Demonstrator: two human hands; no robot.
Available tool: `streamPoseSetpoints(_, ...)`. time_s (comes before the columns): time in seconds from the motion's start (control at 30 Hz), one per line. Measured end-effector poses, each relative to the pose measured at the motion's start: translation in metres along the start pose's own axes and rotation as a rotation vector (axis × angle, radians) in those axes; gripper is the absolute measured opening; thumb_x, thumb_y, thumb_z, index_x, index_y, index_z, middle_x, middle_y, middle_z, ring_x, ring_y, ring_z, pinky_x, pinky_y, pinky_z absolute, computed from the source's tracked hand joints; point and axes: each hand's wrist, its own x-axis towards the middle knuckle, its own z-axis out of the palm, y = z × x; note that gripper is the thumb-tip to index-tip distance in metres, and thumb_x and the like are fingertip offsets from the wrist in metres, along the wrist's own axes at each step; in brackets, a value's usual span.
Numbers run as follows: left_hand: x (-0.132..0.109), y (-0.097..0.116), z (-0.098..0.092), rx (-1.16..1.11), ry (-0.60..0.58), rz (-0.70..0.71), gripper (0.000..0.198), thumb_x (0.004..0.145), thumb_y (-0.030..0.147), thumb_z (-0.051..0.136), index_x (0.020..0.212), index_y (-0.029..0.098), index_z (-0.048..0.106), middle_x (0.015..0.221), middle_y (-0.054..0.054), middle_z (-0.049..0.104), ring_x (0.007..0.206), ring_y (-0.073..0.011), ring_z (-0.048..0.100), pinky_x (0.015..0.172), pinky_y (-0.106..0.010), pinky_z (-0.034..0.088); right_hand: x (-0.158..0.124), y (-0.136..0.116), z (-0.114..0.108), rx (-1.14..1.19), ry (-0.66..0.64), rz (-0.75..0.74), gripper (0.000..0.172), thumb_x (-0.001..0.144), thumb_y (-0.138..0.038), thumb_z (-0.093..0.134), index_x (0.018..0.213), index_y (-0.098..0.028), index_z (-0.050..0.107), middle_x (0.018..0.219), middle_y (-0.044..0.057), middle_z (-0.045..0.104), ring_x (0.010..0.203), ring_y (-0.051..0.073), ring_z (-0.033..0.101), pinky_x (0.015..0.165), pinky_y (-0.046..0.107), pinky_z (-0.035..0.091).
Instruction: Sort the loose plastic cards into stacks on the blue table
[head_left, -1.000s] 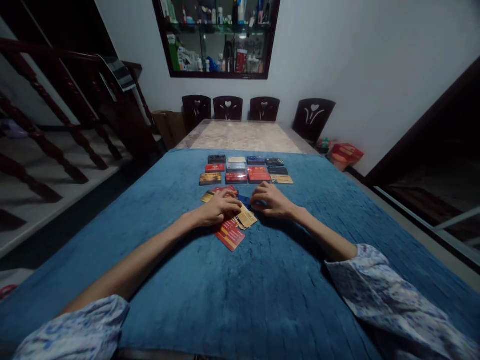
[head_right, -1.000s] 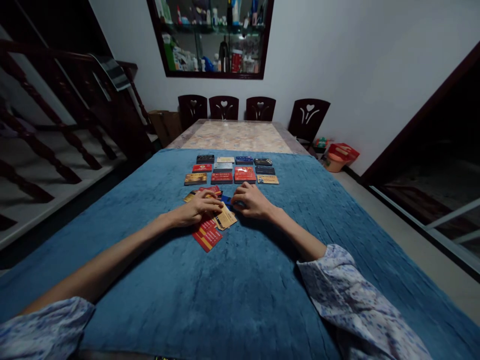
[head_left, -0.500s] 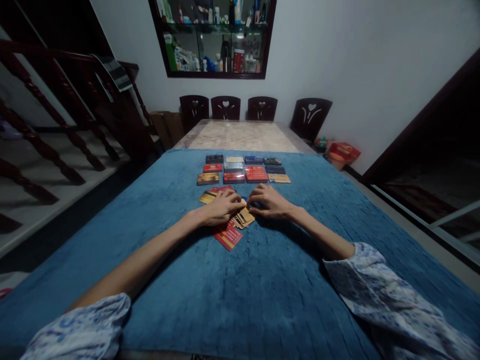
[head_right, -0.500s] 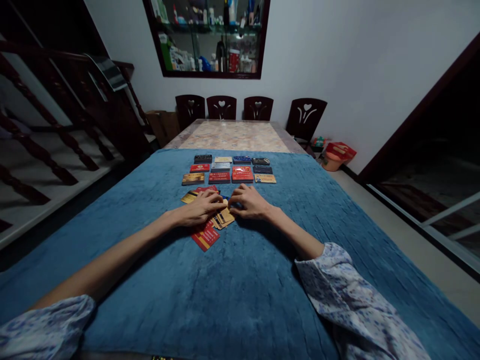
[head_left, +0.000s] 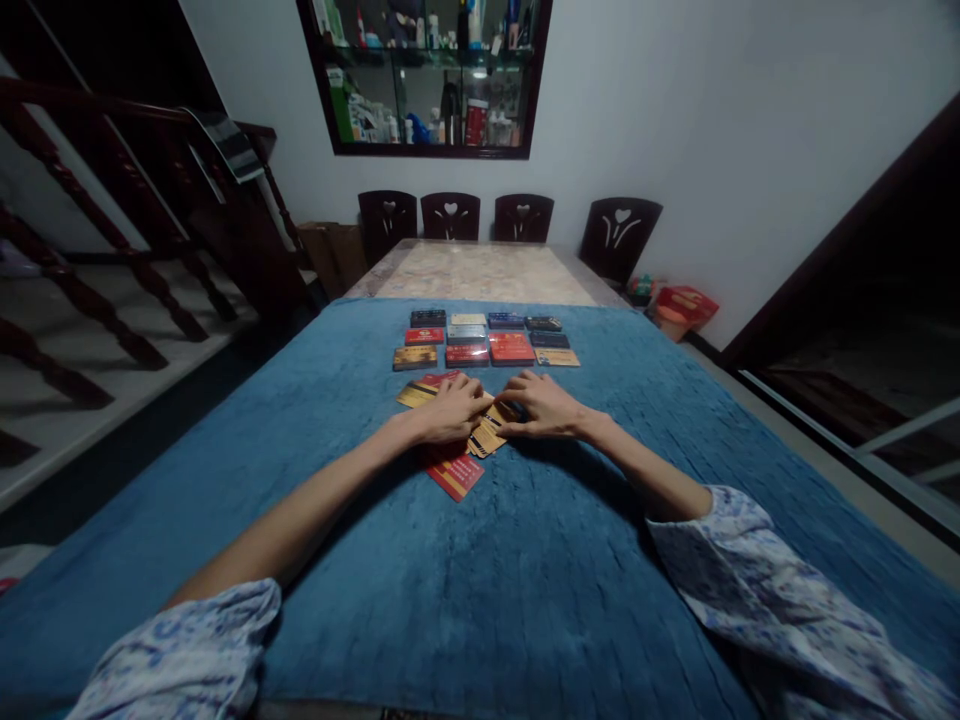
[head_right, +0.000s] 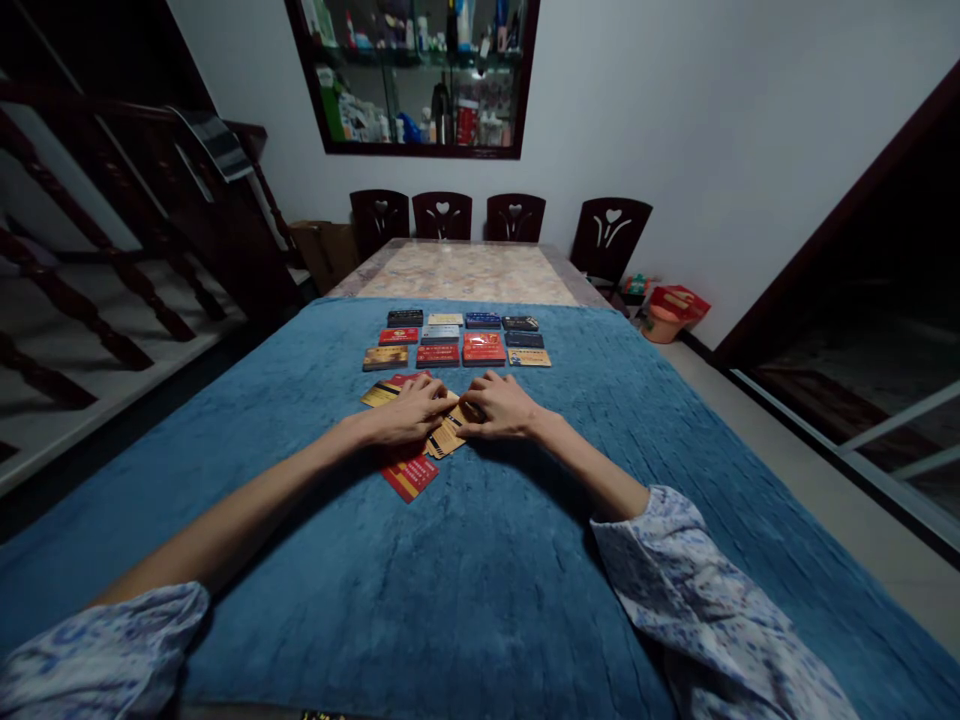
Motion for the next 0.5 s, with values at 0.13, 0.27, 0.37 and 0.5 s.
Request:
streamPoseSetpoints(0.13,0.0050,-0.0001,-0.0011,-0.013,-0.037,-0.058,0.040,0.097,0.028,0.047,0.134,0.026,0.062,0.131,-0.013,0.053,0.122,-0.0336,0.040,0.103,-0.055,0.036,-0.0013,0.0004,-0.0028,-0.026,-0.036,0.013,0.057,0.088,-0.065,0.062,0.120,-0.019,0.071,0.119,0.015,0.066,0.108,0.031,0.051,0.079,0.037,0.036)
streamPoseSetpoints(0.27,0.0070,-0.0046,-0.0005,-0.035,-0.032,-0.045,0.042,0.095,0.026,0.048,0.135,0.029,0.063,0.137,-0.011,0.055,0.126,-0.0338,0.038,0.104,-0.055,0.034,-0.0018,0.0008,-0.0045,-0.023,-0.068,0.017,0.061,0.087,-0.069,0.061,0.123,-0.020,0.069,0.120,0.017,0.064,0.111,0.033,0.051,0.079,0.038,0.038)
streamPoseSetpoints(0.37,0.0079,-0.0051,-0.0020,-0.012,-0.008,-0.017,0.044,0.091,0.019,0.050,0.130,0.030,0.066,0.129,-0.009,0.061,0.123,-0.0318,0.039,0.103,-0.053,0.034,-0.0008,0.0032,-0.0028,-0.004,-0.089,0.026,0.060,0.087,-0.068,0.063,0.124,-0.021,0.068,0.122,0.016,0.063,0.111,0.033,0.052,0.078,0.037,0.040)
streamPoseSetpoints(0.5,0.0100,-0.0016,-0.0072,-0.014,-0.025,-0.017,0.039,0.085,0.014,0.054,0.118,0.026,0.071,0.124,-0.009,0.062,0.123,-0.0325,0.040,0.101,-0.051,0.035,0.0001,0.0044,-0.0014,0.006,-0.085,0.025,0.056,0.086,-0.065,0.066,0.122,-0.021,0.068,0.121,0.016,0.063,0.109,0.033,0.052,0.078,0.037,0.041)
